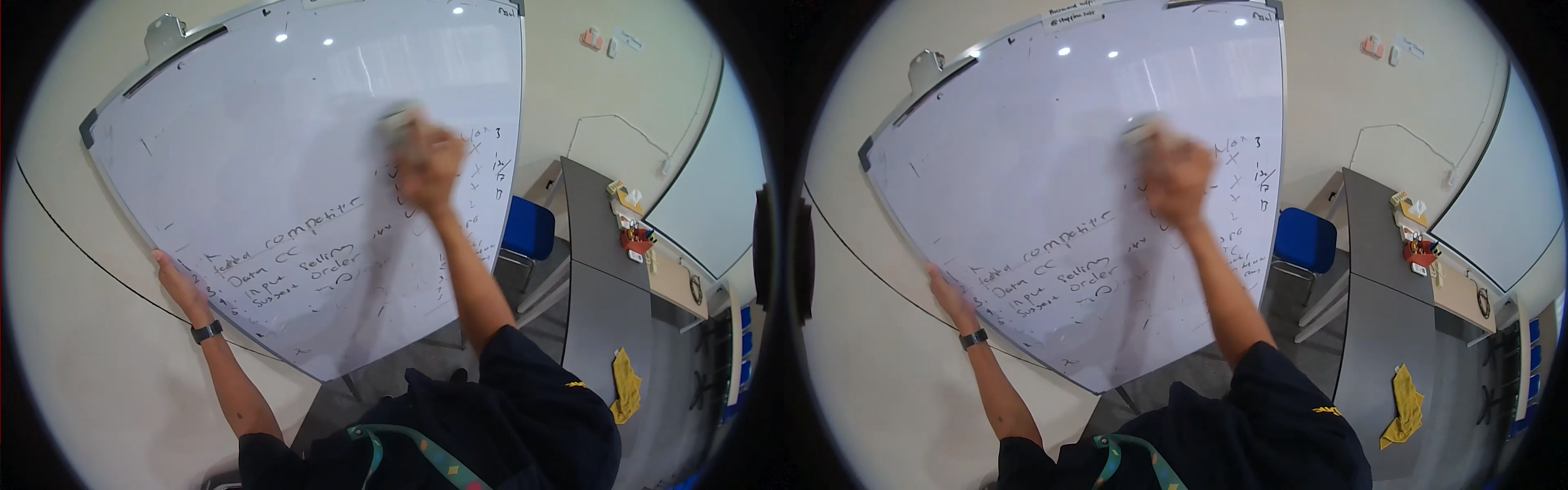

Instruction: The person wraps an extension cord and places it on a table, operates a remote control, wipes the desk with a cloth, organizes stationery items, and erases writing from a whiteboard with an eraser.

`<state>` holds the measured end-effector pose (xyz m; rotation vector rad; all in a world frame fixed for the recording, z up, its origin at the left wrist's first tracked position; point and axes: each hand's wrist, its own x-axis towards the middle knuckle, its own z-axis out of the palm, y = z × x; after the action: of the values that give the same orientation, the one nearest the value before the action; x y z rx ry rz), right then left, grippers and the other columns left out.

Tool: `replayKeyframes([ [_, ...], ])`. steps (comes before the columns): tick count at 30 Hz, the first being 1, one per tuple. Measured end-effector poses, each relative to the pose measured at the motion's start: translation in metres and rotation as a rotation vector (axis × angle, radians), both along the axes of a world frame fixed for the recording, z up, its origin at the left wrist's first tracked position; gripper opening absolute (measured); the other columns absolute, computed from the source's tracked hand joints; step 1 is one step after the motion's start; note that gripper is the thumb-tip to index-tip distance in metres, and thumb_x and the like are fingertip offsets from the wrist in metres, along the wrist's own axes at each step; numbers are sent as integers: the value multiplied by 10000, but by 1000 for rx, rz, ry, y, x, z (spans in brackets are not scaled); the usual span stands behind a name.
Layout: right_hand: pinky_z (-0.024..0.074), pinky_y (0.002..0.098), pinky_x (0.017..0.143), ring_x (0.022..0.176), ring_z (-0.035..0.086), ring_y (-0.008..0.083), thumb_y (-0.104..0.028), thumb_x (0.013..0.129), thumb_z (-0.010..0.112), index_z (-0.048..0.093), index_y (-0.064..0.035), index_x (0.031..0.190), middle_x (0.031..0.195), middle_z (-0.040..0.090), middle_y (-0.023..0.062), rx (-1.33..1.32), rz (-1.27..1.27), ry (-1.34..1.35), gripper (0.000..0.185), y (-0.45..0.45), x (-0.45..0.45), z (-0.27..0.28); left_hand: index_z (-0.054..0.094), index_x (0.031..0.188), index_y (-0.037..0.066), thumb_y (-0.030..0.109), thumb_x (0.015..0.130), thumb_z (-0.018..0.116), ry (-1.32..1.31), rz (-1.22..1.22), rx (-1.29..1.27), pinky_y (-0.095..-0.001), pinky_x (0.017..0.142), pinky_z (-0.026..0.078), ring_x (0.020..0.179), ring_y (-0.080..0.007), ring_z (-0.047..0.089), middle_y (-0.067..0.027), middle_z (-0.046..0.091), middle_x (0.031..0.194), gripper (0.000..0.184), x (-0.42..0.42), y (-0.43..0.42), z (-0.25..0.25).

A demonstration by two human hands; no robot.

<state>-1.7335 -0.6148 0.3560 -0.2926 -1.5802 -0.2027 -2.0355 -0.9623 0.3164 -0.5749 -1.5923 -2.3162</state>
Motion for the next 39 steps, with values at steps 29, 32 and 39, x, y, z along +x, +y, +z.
replayKeyframes([
  [29, 426, 463, 826, 1009, 519, 286, -129, 783, 609, 575, -330, 1353, 1272, 549, 102, 445, 482, -730, 605, -233, -122, -100, 591, 1228, -42, 676, 990, 229, -127, -625, 338, -279, 952, 438, 1047, -156, 587, -97, 662, 1147, 838, 15, -12, -4],
  [32, 431, 468, 864, 1024, 523, 272, -130, 786, 600, 550, -320, 1379, 1249, 555, 105, 431, 535, -890, 625, -237, -96, -128, 598, 1217, -38, 637, 1005, 281, -190, -541, 299, -276, 910, 458, 999, -149, 601, -83, 672, 1101, 776, 14, -11, -3],
  [39, 351, 463, 806, 972, 485, 293, -89, 741, 620, 639, -350, 1230, 1078, 552, 69, 314, 361, -278, 555, -202, -183, 107, 585, 1238, -55, 563, 1031, 329, -171, -480, 134, -280, 900, 467, 994, -150, 609, -79, 666, 1080, 700, 22, -20, 3],
])
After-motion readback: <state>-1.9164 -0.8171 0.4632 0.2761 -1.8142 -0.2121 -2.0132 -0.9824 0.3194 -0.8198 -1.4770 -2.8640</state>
